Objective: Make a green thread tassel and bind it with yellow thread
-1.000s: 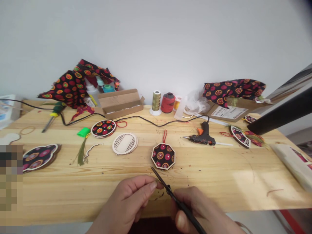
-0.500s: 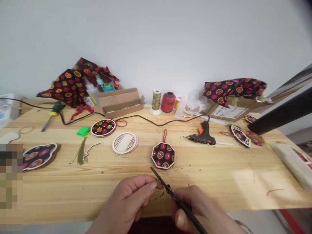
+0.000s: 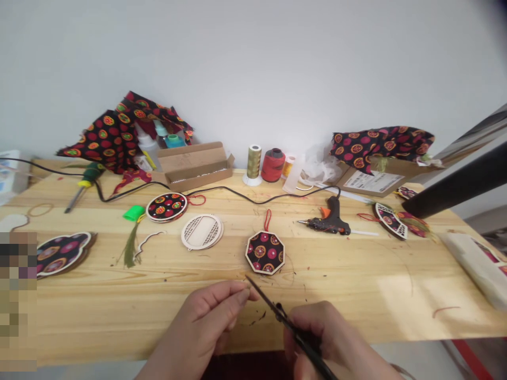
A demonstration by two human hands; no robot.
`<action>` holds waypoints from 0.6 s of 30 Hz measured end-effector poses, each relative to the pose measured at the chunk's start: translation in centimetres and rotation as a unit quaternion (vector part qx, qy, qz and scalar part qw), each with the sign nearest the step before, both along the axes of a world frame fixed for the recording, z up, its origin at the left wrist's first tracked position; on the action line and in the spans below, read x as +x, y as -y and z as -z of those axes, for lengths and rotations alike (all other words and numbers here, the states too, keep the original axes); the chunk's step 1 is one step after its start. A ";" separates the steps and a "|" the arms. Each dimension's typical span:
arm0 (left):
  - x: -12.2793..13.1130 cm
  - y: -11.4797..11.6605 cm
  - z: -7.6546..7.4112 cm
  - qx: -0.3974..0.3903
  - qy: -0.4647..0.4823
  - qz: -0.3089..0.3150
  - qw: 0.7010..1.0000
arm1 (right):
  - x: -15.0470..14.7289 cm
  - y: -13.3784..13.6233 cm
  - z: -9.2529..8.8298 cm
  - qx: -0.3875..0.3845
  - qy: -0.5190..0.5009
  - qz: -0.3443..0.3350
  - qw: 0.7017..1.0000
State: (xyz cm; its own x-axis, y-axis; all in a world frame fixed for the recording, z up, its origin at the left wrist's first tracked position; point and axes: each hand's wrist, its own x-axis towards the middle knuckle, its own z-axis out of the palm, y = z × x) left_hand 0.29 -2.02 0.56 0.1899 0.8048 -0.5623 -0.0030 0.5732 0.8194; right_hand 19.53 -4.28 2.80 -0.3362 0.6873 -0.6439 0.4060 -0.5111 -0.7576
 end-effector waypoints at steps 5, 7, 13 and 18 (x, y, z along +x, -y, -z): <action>-0.3 -0.1 0.3 -0.013 0.013 -0.019 1.000 | 3.4 0.5 -0.6 0.162 0.234 -0.034 0.958; -0.2 -0.1 0.2 -0.012 0.013 -0.035 0.999 | 5.7 0.2 0.1 0.248 0.361 -0.024 0.899; 0.3 0.1 0.0 -0.013 0.020 -0.051 0.998 | 11.1 -0.7 2.5 0.243 0.563 0.007 0.790; 0.2 0.0 0.1 -0.015 0.024 -0.055 0.998 | 12.4 -1.1 3.0 0.252 0.585 0.013 0.771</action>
